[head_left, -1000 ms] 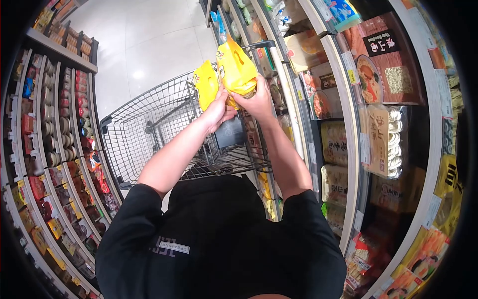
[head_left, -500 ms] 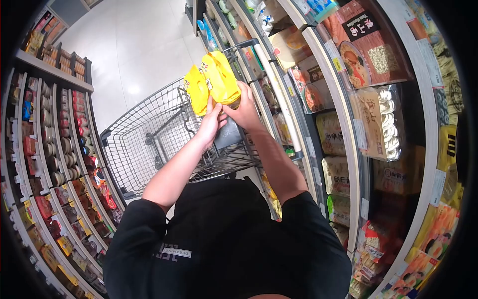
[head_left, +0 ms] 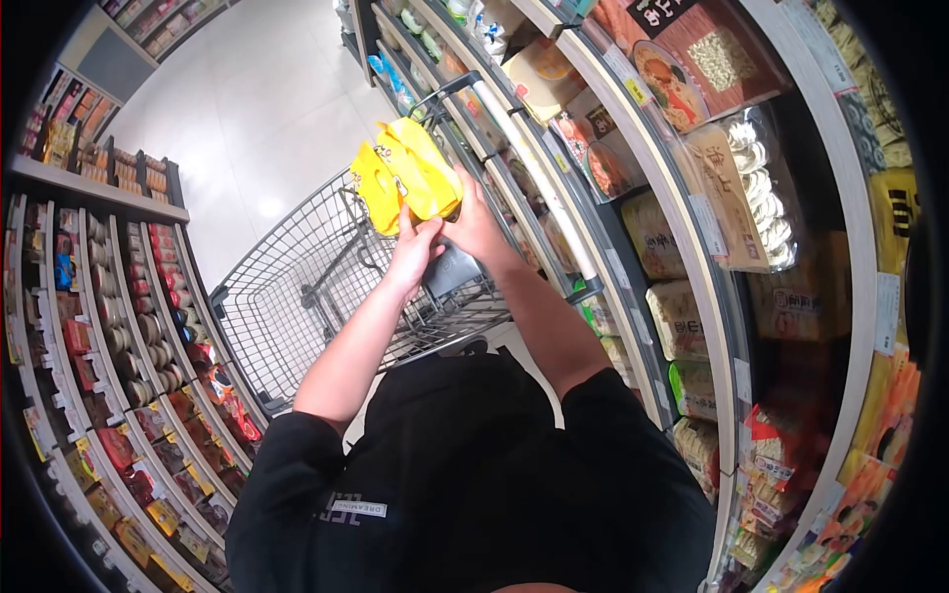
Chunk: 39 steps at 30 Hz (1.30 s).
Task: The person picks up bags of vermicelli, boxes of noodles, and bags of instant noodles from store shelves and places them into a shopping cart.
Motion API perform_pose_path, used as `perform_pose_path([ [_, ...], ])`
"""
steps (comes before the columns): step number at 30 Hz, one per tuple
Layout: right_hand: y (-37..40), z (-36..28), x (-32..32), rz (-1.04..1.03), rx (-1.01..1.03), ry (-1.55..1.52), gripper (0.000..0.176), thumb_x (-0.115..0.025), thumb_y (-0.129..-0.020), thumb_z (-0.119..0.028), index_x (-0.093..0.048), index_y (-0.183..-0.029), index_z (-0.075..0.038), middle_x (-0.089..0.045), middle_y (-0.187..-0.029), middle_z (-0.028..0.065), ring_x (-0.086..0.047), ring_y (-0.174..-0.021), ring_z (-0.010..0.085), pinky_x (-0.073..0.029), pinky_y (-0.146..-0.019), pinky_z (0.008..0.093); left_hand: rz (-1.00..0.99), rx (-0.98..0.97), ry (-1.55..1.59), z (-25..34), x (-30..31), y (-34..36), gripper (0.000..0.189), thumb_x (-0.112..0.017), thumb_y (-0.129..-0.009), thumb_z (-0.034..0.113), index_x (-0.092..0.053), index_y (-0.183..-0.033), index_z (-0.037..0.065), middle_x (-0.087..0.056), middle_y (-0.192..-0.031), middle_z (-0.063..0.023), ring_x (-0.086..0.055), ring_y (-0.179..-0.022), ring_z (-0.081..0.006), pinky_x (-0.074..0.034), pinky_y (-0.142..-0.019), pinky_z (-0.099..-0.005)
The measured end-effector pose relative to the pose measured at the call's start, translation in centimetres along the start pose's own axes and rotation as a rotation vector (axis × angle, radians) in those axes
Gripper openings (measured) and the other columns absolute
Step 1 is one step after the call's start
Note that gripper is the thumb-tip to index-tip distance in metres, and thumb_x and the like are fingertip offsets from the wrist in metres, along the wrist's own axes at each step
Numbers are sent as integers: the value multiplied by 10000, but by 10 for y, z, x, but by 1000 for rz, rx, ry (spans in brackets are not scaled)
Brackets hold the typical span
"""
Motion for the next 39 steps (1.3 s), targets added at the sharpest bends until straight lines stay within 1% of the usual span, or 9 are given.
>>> perform_pose_path([
  [4,6,4,1,14,-22,49,1117,-927,-718,-298,-265,-1578,-31,-402,-1506,297,-435,-1414,457,-406,-1153,508,18,9,-75,-2,2,-1,883,-666,-1008,218,-71,-1658,196,-530,-1383,-94,-612,-1086,-185,-557,-847,-323],
  [7,13,10,0,14,-46,142,1098,-931,-712,-274,-285,-1567,-36,-414,-1493,286,-443,-1399,464,-414,-1146,502,21,17,-71,-5,3,-1,909,-688,-989,181,-71,-1657,180,-573,-1315,-101,-627,-1057,-184,-562,-833,-323],
  [10,15,18,-1,11,-5,117,1089,-935,-703,-243,-296,-1562,-43,-423,-1479,278,-445,-1391,465,-420,-1142,493,18,-6,-123,-7,0,2,943,-701,-971,143,-48,-1651,125,-642,-1110,-53,-630,-956,-115,-538,-749,-250],
  [13,15,23,-2,-12,-32,106,1152,-961,-651,-339,-293,-1566,-130,-419,-1511,198,-457,-1398,424,-467,-1101,503,30,14,-100,-9,-1,2,976,-714,-955,110,-29,-1650,110,-652,-1109,-60,-635,-939,-111,-534,-732,-240],
  [16,17,21,-1,3,-35,92,1121,-954,-662,-312,-305,-1558,-134,-433,-1490,202,-469,-1387,420,-473,-1098,489,17,-5,-117,-11,1,0,1012,-729,-941,115,-3,-1646,92,-660,-1151,-79,-639,-941,-115,-537,-741,-250],
  [19,21,24,0,7,-63,105,1086,-946,-674,-283,-321,-1548,-128,-435,-1476,210,-478,-1370,430,-471,-1101,486,14,20,-181,-14,1,0,1043,-754,-928,124,-8,-1657,134,-642,-1203,-104,-644,-1037,-173,-554,-826,-309],
  [28,33,36,-2,-10,-9,98,1044,-908,-719,-231,-298,-1555,-88,-433,-1448,233,-492,-1336,455,-475,-1088,482,51,-82,-190,-38,-1,-3,1045,-736,-900,12,13,-1623,101,-567,-1381,-228,-654,-1152,-236,-552,-971,-354],
  [34,41,54,-6,-38,-63,69,1035,-865,-769,-245,-252,-1589,-91,-396,-1477,227,-492,-1336,457,-473,-1080,480,19,-75,-188,-41,-7,2,1082,-749,-877,-12,30,-1620,94,-564,-1380,-232,-659,-1144,-240,-544,-991,-358],
  [39,54,49,-7,-32,-147,137,1059,-861,-768,-260,-229,-1602,-98,-371,-1483,227,-496,-1328,467,-487,-1055,492,-4,-18,-122,-39,-11,7,1090,-685,-852,-59,67,-1622,109,-596,-1327,-222,-653,-1089,-223,-541,-950,-350],
])
Point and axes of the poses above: each hand's wrist, its own y-axis away from the middle knuckle, its own x-axis out of the back of the hand, z = x × y, the point moved 3 cm from there along -y, towards the middle knuckle
